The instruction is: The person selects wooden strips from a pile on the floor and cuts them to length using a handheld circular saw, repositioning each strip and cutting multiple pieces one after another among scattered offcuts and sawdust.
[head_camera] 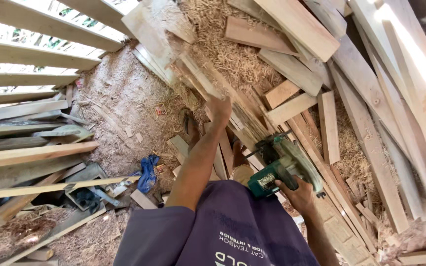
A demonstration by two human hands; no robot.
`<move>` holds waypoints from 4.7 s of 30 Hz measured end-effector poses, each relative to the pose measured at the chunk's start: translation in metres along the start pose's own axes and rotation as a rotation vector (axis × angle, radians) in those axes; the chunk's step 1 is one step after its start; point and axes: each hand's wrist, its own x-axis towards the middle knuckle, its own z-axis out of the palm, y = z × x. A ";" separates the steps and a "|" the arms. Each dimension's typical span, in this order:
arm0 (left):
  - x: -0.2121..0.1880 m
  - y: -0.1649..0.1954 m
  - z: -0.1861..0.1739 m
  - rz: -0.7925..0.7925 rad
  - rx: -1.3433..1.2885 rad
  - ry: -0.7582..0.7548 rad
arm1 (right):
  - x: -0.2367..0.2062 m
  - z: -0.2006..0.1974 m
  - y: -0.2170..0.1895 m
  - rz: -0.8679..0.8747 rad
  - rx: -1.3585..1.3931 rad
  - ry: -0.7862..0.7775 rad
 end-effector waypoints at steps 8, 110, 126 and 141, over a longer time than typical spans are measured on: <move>0.064 0.030 -0.039 0.094 -0.097 0.089 | -0.034 0.002 -0.060 0.064 0.092 0.111; 0.078 -0.032 -0.133 0.433 -0.037 -0.311 | 0.042 0.081 -0.290 -0.395 0.174 -0.133; 0.059 -0.036 -0.115 0.398 0.116 -0.348 | 0.048 0.067 -0.252 -0.315 0.151 -0.164; 0.061 -0.040 -0.098 0.290 0.001 -0.048 | -0.058 -0.016 -0.045 0.025 -0.020 0.014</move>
